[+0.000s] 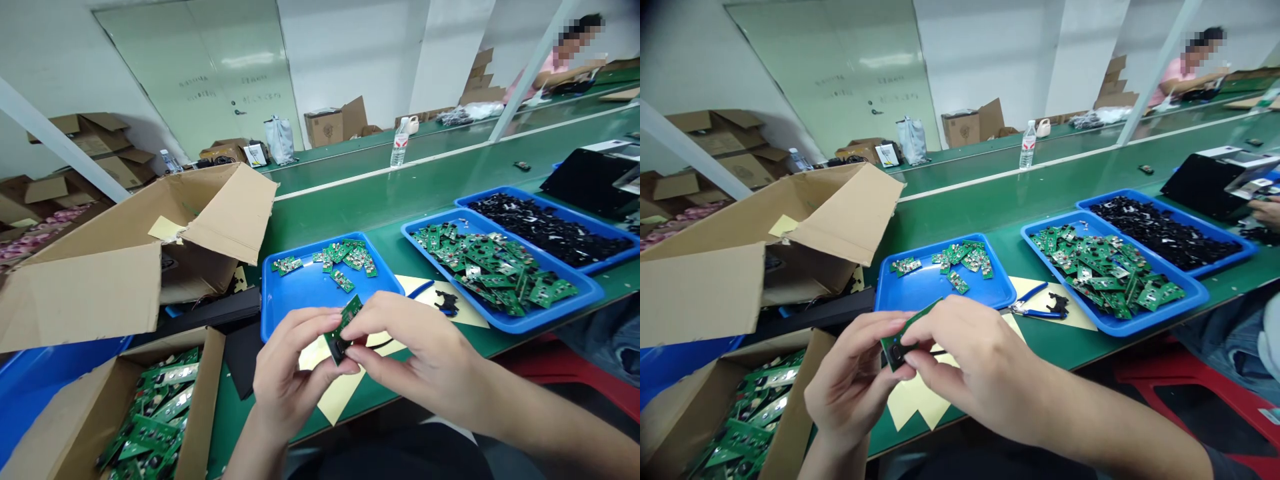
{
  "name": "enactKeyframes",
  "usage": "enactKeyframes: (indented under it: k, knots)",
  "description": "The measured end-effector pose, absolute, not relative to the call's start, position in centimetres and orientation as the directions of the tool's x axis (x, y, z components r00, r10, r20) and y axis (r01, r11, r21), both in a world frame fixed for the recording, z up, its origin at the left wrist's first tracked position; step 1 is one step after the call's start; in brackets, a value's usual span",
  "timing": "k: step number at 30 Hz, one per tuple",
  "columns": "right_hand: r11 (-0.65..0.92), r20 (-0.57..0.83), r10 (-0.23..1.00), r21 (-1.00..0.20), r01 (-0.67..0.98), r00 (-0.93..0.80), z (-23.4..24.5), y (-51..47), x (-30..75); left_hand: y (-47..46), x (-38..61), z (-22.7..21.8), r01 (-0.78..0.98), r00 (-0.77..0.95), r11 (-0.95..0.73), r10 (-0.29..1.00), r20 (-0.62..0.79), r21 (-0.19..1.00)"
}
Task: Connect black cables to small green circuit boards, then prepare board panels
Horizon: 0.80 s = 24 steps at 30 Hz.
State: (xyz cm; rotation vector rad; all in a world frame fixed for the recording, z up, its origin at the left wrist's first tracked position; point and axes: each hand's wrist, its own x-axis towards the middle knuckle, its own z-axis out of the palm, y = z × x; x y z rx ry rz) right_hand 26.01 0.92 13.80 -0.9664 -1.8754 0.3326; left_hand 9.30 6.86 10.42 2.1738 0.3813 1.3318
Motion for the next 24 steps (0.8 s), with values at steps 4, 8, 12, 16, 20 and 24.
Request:
enactKeyframes:
  k: [4, 8, 12, 16, 20, 24]
  knots:
    - [0.680, 0.680, 0.690, -0.490, 0.546, -0.250, 13.9, 0.9, 26.1, 6.5, 9.3, 10.7, -0.012, 0.472, -0.797, 0.528, 0.706, 0.604]
    - [0.663, 0.709, 0.666, -0.420, 0.619, -0.232, 14.1, 0.9, 26.0, 5.8, 9.4, 11.0, 0.101, 0.488, -0.794, 0.565, 0.665, 0.599]
    - [0.633, 0.706, 0.670, -0.383, 0.673, -0.228, 14.3, 0.9, 25.8, 5.3, 9.6, 11.4, 0.145, 0.496, -0.822, 0.542, 0.678, 0.551]
    - [0.610, 0.689, 0.687, -0.373, 0.699, -0.232, 14.6, 0.9, 25.8, 4.9, 9.9, 11.6, 0.219, 0.424, -0.770, 0.629, 0.652, 0.600]
    - [0.588, 0.683, 0.693, -0.351, 0.729, -0.231, 14.6, 1.1, 25.7, 4.8, 10.3, 11.2, 0.243, 0.363, -0.742, 0.667, 0.651, 0.625]
    - [0.569, 0.719, 0.653, -0.262, 0.779, -0.235, 14.0, 1.4, 24.8, 5.1, 11.0, 10.9, 0.300, 0.270, -0.762, 0.645, 0.715, 0.574]
